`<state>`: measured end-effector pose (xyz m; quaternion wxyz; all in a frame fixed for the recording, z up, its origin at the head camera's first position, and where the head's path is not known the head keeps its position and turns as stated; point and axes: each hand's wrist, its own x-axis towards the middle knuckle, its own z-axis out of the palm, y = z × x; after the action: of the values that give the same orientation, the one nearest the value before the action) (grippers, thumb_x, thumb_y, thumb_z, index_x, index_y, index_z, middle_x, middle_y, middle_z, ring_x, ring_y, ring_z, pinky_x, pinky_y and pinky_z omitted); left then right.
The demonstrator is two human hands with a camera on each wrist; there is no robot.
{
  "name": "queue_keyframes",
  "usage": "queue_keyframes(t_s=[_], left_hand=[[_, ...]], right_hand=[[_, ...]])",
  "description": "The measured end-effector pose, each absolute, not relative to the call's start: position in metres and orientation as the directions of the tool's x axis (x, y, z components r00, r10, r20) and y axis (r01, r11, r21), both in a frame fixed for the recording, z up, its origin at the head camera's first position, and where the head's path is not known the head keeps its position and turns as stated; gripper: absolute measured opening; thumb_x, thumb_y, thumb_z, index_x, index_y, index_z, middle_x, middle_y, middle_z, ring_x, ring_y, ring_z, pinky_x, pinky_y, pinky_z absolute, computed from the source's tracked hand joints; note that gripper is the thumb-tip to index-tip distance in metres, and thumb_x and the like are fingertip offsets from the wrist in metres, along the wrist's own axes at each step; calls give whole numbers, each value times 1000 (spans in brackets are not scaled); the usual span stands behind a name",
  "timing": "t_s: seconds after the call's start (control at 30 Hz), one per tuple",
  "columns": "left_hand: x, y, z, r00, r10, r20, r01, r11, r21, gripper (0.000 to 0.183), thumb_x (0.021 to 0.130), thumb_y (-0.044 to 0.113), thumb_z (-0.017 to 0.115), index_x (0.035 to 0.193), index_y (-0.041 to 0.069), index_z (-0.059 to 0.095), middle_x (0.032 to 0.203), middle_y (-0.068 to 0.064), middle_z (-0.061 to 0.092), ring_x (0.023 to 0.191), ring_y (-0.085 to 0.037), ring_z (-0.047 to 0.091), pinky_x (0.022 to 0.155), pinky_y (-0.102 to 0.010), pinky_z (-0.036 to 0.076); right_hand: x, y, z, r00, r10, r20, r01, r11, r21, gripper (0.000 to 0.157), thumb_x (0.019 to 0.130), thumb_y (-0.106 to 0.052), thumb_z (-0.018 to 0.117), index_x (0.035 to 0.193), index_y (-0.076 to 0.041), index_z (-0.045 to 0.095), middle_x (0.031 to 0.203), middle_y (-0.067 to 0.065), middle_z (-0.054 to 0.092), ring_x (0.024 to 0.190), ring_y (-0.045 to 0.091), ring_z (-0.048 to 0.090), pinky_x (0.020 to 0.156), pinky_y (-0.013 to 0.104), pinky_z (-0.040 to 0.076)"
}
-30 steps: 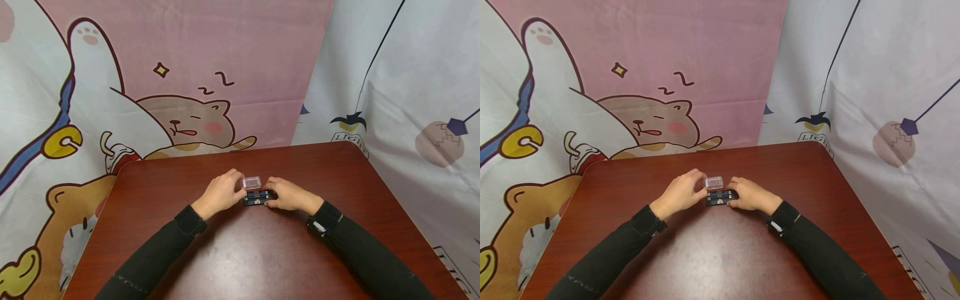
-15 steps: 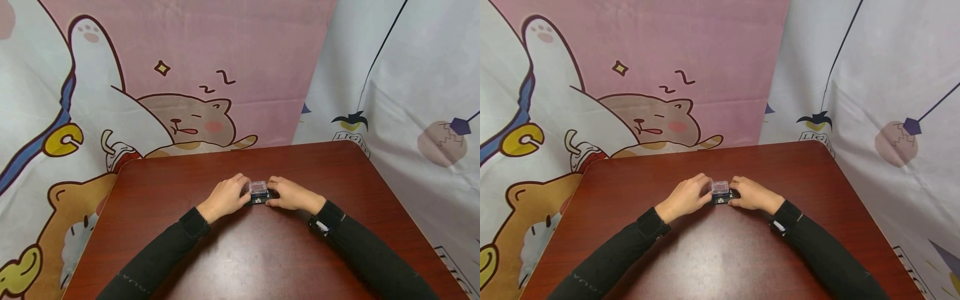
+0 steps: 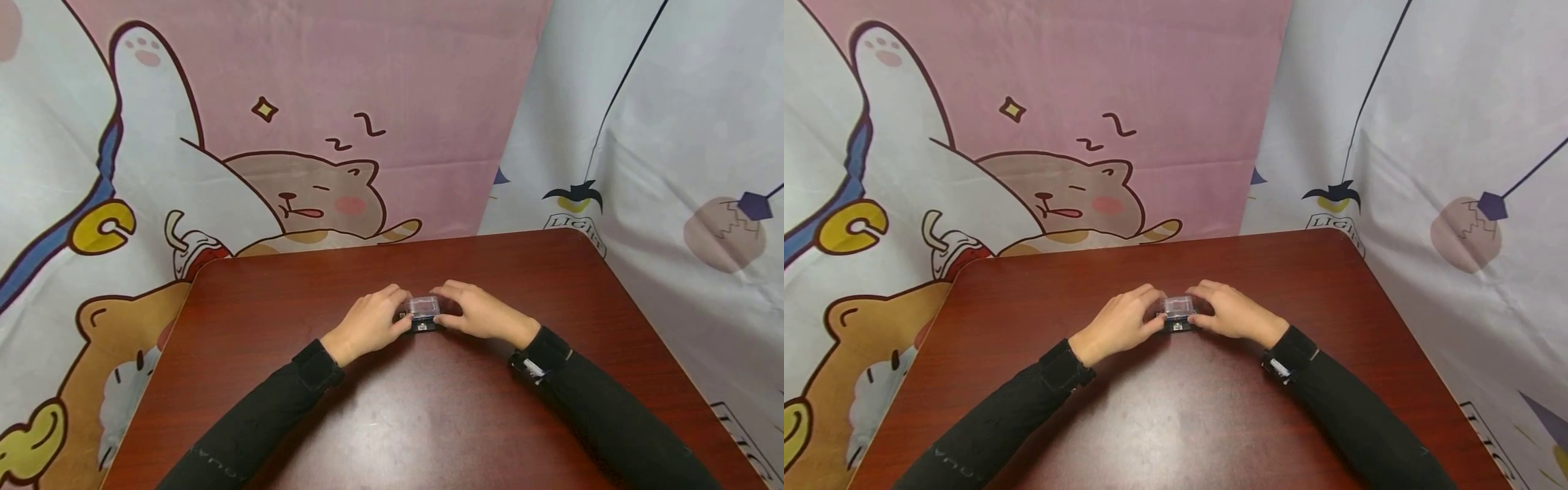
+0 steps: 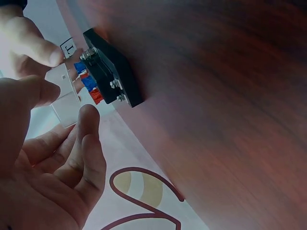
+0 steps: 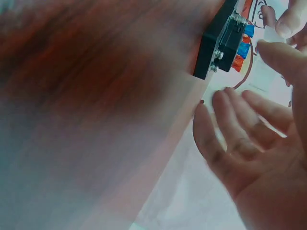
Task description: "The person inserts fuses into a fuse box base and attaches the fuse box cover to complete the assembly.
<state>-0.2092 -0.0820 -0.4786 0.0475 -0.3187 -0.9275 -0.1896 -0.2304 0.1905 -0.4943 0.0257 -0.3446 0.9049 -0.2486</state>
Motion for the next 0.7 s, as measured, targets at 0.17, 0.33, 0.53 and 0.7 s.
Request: queue_keyframes(t_s=[0.17, 0.33, 0.53, 0.7], left_hand=[[-207, -83, -479, -791, 579, 196, 610, 727, 316, 36, 98, 36, 66, 126, 12, 68, 113, -3, 69, 79, -13, 61, 68, -35, 57], [-207, -83, -480, -786, 583, 204, 617, 725, 307, 36, 98, 36, 66, 125, 12, 69, 112, -1, 69, 80, -13, 62, 69, -35, 58], [-208, -83, -481, -789, 582, 198, 614, 728, 305, 37, 98, 36, 67, 126, 12, 70, 112, -1, 68, 81, -13, 62, 71, -36, 58], [-207, -82, -482, -780, 595, 195, 624, 718, 308, 38, 99, 34, 67, 128, 10, 70, 115, -2, 68, 84, -15, 65, 75, -38, 61]], right_hand=[[-230, 188, -496, -733, -654, 189, -653, 599, -464, 43, 97, -38, 74, 134, -18, 69, 122, -5, 65, 101, 16, 65, 87, 38, 57], [-230, 186, -497, -729, -651, 212, -665, 599, -447, 40, 97, -38, 74, 133, -19, 70, 123, -6, 66, 104, 15, 64, 90, 38, 57], [-230, 184, -494, -721, -661, 211, -674, 596, -436, 35, 96, -36, 75, 127, -19, 72, 119, -7, 67, 104, 18, 65, 89, 38, 57], [-229, 184, -495, -714, -672, 197, -681, 603, -415, 35, 96, -35, 75, 126, -18, 72, 118, -6, 67, 104, 16, 64, 89, 38, 57]])
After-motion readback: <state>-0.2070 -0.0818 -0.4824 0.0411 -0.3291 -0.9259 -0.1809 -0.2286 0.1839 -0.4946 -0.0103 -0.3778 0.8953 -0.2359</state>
